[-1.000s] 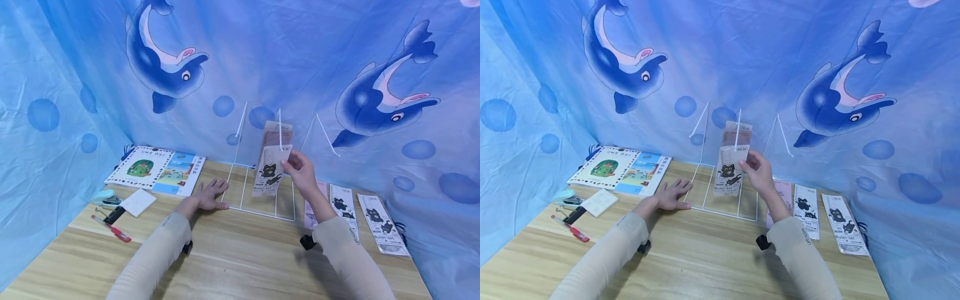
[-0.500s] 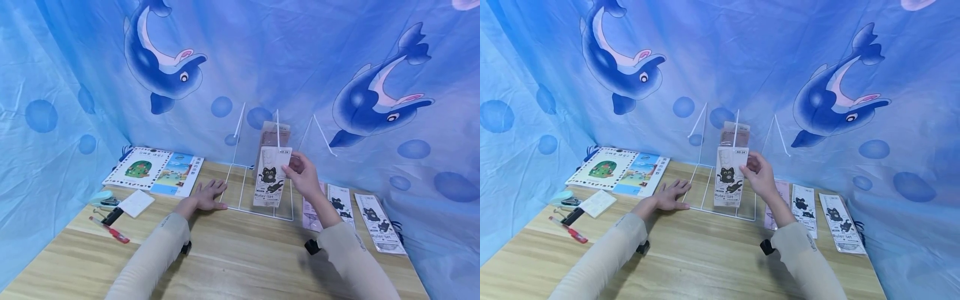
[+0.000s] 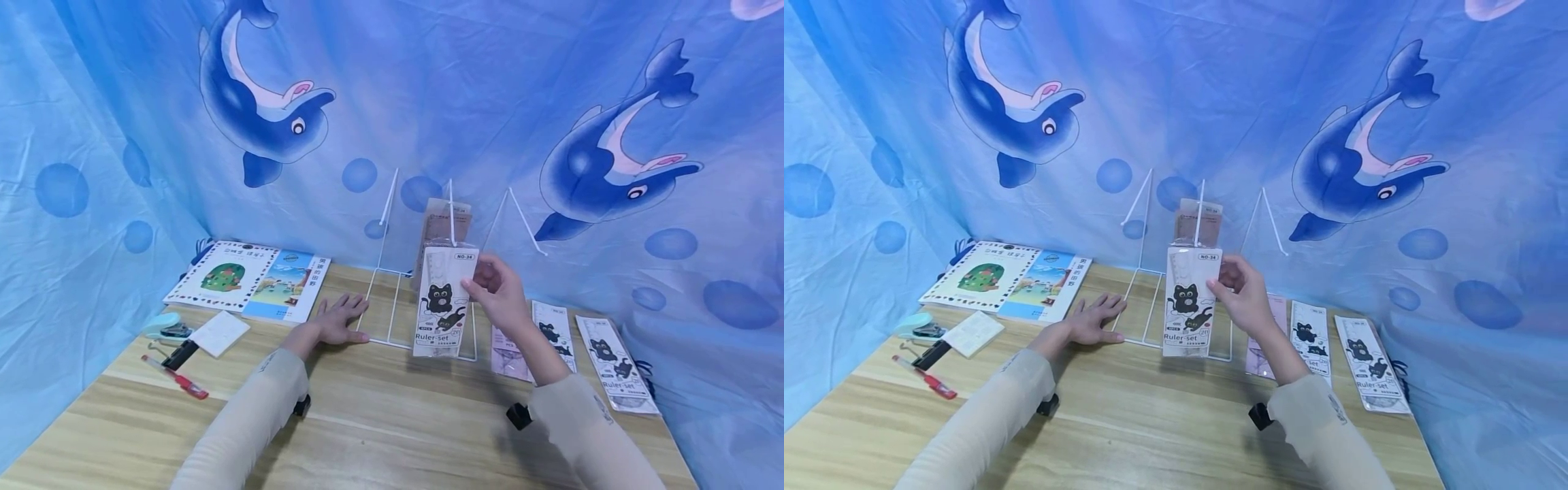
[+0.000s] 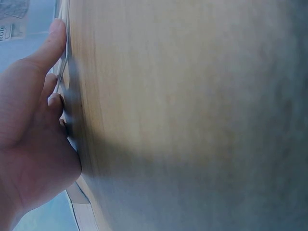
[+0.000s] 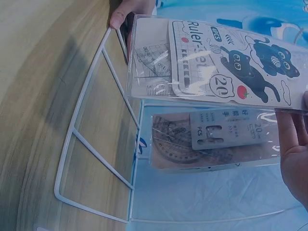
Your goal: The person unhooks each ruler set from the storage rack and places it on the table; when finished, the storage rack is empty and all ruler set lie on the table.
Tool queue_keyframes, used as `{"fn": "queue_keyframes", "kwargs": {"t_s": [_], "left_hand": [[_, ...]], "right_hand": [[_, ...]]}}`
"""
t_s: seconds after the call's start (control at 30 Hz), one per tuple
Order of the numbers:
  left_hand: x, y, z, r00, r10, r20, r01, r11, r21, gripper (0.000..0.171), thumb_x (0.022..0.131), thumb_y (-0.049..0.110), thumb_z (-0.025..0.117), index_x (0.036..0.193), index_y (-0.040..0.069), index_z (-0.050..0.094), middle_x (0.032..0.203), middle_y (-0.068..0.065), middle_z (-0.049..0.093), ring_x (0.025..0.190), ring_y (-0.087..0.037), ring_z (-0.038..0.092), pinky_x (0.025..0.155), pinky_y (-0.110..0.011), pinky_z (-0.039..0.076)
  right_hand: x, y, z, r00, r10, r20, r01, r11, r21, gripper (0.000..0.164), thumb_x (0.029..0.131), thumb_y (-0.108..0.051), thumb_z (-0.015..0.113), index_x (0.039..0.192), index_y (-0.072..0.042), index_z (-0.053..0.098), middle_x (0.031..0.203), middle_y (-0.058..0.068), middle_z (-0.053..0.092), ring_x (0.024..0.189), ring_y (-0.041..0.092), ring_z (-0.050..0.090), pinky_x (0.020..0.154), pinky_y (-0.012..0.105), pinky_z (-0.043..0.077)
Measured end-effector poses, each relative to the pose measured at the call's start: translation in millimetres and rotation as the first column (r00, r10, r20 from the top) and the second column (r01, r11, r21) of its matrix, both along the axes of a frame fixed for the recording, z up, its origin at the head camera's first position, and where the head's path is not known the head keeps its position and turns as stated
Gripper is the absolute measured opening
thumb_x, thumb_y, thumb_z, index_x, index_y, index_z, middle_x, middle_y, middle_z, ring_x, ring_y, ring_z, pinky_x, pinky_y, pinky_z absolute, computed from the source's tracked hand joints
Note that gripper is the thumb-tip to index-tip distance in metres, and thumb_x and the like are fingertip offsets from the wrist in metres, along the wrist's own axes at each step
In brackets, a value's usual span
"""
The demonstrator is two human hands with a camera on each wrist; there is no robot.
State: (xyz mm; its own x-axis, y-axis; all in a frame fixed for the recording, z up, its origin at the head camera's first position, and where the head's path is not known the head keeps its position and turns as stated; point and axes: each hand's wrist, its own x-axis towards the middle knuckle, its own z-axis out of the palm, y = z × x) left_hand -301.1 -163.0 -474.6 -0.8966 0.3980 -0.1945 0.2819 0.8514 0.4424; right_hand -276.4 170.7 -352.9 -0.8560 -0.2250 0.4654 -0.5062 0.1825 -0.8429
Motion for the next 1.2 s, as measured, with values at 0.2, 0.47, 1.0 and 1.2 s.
{"fn": "queue_keyframes", "kwargs": {"t_s": [0.2,0.47,1.0,1.2], "left_hand": [[-0.5,0.1,-0.3,1.0,0.004,0.003,-0.004,1.0,0.01,0.085,0.089,0.054,0.06,0.156,0.02,0.019,0.166,-0.005,0.007,0.154,-0.034,-0.001,0.118,-0.067,-0.009],[-0.8,-1.9,0.1,1.0,0.003,-0.002,-0.003,1.0,-0.003,0.086,0.089,0.056,0.059,0.156,0.021,0.017,0.166,-0.005,0.006,0.154,-0.035,-0.001,0.119,-0.067,-0.009],[-0.1,-0.3,0.5,1.0,0.0,0.008,0.0,1.0,0.003,0.086,0.089,0.056,0.059,0.156,0.02,0.017,0.166,-0.005,0.006,0.154,-0.035,-0.002,0.119,-0.066,-0.009],[-1.4,-0.7,0.2,1.0,0.003,0.002,-0.003,1.0,0.0,0.087,0.089,0.056,0.059,0.156,0.02,0.018,0.166,-0.005,0.007,0.154,-0.036,-0.001,0.118,-0.067,-0.009]], "right_hand": [[14.9,4.0,3.9,0.999,0.036,-0.036,-0.035,0.999,0.01,0.039,0.084,0.008,0.065,0.12,0.007,0.051,0.094,-0.021,0.07,0.079,0.001,0.067,0.065,0.021,0.058],[29.2,25.4,-0.3,0.997,0.073,-0.011,-0.072,0.995,0.073,0.038,0.086,0.006,0.065,0.121,0.007,0.049,0.096,-0.022,0.07,0.083,0.001,0.069,0.067,0.024,0.06],[46.4,116.8,-54.8,0.943,0.038,0.332,-0.096,0.982,0.162,0.053,0.089,-0.002,0.064,0.133,-0.006,0.036,0.093,-0.018,0.066,0.076,0.006,0.07,0.06,0.037,0.061],[54.5,140.6,-80.2,0.919,0.05,0.392,-0.113,0.984,0.14,0.049,0.087,0.001,0.063,0.128,-0.007,0.037,0.092,-0.012,0.068,0.074,0.014,0.072,0.061,0.045,0.06]]}}
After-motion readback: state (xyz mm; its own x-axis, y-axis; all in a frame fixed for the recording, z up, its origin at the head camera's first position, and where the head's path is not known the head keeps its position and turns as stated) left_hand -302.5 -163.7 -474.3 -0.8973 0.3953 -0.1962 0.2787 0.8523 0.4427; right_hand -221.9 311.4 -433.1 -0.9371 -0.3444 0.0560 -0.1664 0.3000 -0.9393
